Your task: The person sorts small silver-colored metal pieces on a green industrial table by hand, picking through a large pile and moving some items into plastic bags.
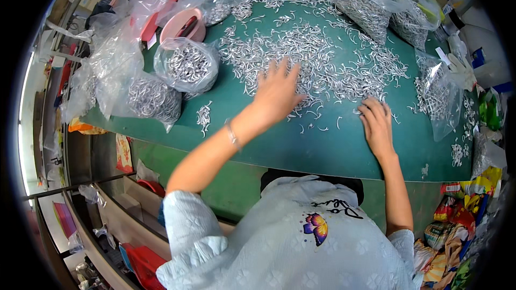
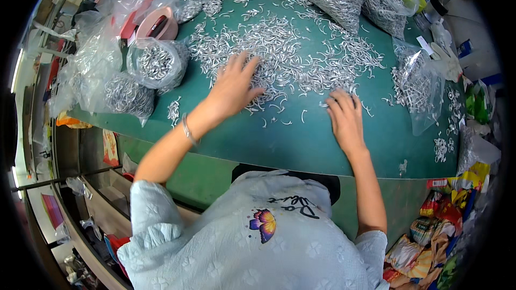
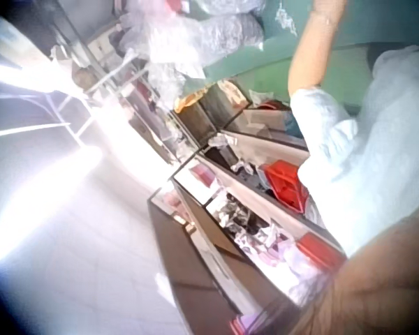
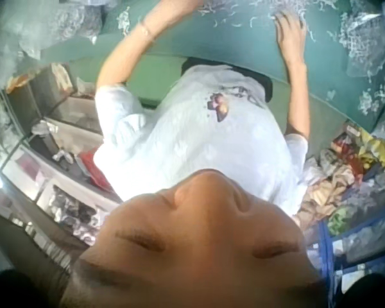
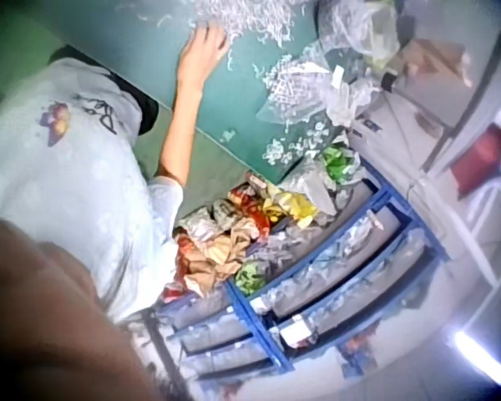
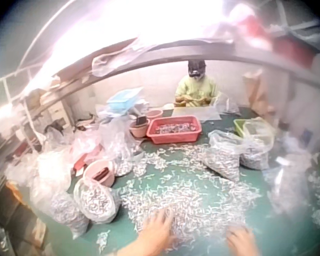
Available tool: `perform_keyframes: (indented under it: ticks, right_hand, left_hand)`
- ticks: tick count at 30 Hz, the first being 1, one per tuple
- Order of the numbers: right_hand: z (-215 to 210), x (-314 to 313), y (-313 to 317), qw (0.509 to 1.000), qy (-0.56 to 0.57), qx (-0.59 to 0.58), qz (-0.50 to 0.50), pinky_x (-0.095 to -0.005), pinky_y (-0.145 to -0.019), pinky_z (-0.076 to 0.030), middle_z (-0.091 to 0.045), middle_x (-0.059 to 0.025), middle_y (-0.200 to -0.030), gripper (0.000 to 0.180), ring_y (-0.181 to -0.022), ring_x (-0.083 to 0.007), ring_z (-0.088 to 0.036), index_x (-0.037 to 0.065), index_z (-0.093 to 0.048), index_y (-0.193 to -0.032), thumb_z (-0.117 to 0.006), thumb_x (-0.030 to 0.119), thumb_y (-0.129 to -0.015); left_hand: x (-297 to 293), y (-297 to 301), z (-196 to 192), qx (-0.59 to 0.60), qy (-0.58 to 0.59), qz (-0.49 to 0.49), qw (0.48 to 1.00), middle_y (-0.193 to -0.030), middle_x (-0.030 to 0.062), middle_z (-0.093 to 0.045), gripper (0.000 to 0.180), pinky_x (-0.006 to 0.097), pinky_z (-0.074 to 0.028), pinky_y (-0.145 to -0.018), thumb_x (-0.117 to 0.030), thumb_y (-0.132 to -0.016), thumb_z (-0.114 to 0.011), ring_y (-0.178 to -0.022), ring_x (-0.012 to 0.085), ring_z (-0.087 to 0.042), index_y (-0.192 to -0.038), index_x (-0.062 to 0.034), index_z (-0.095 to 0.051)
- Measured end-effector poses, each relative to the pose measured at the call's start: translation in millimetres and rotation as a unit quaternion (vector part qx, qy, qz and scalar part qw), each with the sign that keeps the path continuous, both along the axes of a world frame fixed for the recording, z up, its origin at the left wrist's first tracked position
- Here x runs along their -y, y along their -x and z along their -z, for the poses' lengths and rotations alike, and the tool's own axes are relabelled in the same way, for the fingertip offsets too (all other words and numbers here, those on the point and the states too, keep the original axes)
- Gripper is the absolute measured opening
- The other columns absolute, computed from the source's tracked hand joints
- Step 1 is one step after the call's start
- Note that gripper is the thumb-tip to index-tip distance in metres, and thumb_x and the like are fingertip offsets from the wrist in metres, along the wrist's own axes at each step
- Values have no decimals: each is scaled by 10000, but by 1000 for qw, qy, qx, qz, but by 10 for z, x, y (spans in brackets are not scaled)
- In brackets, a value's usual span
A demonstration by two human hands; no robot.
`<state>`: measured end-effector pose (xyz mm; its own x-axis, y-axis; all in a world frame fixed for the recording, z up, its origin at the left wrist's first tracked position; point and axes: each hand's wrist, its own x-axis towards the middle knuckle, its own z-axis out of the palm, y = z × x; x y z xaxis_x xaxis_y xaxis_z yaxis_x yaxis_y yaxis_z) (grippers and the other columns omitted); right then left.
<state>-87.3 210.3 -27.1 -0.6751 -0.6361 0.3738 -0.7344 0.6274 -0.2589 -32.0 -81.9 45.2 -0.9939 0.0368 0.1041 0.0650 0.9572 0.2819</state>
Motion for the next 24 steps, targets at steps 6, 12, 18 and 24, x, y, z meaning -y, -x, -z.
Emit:
perform_keyframes:
  ticks: [6,12,18,24]
  right_hand:
    - [-166,106,53,983,-8,-53,174,-503,-1000,-350,-560,-138,-1156,300,-1165,-348,-494,59,-628,-1086,-634,-5,-793]
    - [-286,866,-148,993,0,97,-61,-519,-1075,-295,-524,-100,-1286,408,-1294,-319,-422,84,-591,-1194,-702,109,-802]
    - [-233,353,-92,996,-49,69,-10,-561,-1094,-239,-572,-60,-1172,318,-1282,-281,-458,100,-632,-1120,-682,74,-808]
    - [-308,372,-224,992,39,51,105,-458,-1009,-339,-562,-115,-1142,345,-1168,-334,-498,64,-628,-1094,-576,-72,-781]
  left_hand:
    - [-116,-512,698,-45,-76,-91,992,-1491,239,-304,705,597,-265,-1097,-212,-818,-739,-1363,529,-238,-1413,-31,-406]
    - [-544,-592,676,-42,-147,-32,988,-1477,214,-335,577,614,-278,-1090,-79,-819,-682,-1359,512,-267,-1356,-24,-477]
    - [-259,-830,448,-25,-241,28,970,-1425,148,-442,501,491,-326,-1077,-33,-789,-711,-1297,406,-404,-1268,-61,-568]
    - [-260,-824,428,0,-134,40,990,-1322,114,-510,444,408,-395,-934,-92,-792,-722,-1190,338,-470,-1217,-90,-595]
